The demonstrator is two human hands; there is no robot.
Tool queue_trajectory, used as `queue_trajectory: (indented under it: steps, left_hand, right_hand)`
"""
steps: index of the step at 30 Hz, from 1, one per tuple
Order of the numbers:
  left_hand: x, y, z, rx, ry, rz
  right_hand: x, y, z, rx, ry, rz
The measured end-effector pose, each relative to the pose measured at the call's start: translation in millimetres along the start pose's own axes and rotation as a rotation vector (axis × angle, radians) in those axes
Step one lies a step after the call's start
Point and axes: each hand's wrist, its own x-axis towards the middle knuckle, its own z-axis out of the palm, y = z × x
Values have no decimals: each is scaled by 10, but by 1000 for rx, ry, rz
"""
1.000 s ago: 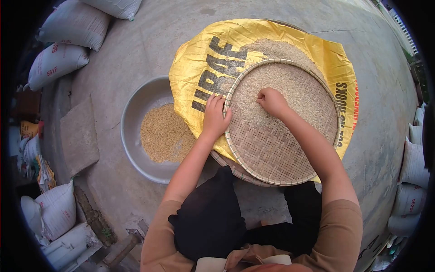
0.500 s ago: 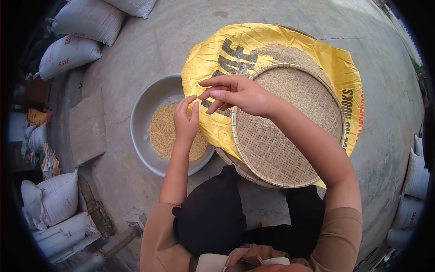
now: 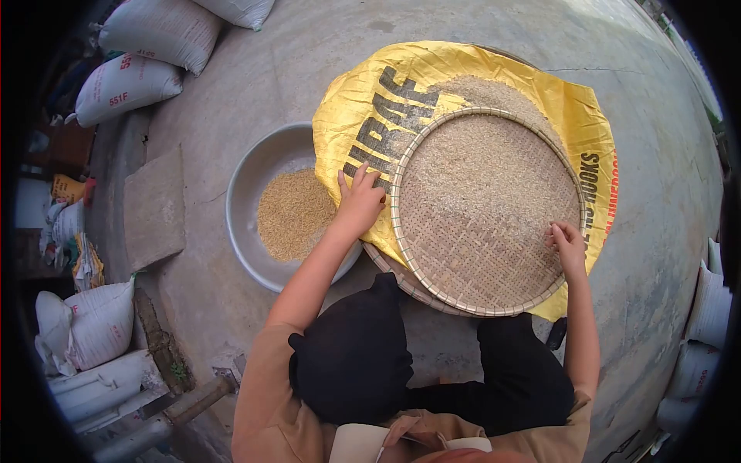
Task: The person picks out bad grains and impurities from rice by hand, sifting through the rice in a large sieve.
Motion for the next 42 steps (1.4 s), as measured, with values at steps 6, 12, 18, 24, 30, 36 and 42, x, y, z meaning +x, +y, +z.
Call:
queue_trajectory:
  steps: [6,12,18,24,30,36,42]
  left_hand:
    - [-10,-66,89,-44,63,68]
    - [-505,-323,-820,-444,350,-626]
    - [-755,-521,-809,134,555,-561]
    - [-447,-7,-214,-218,151,-57]
    - [-344,103,90,-85,23,-93]
    - [-340,107,134,-30,-36,-91]
    - [-419,40,-10,-163,7,-113]
  right_hand:
    - [-88,353,16,153,67,-15]
    - [-114,382,54,119,36,-62]
    - [-112,354,104,88,45,-68]
    - [-91,410,106,23,31,-44]
    - [-118,394,83,37,13,-49]
    - [-120,394,100,4,28,-47]
    - [-105,401,88,16,21,-31]
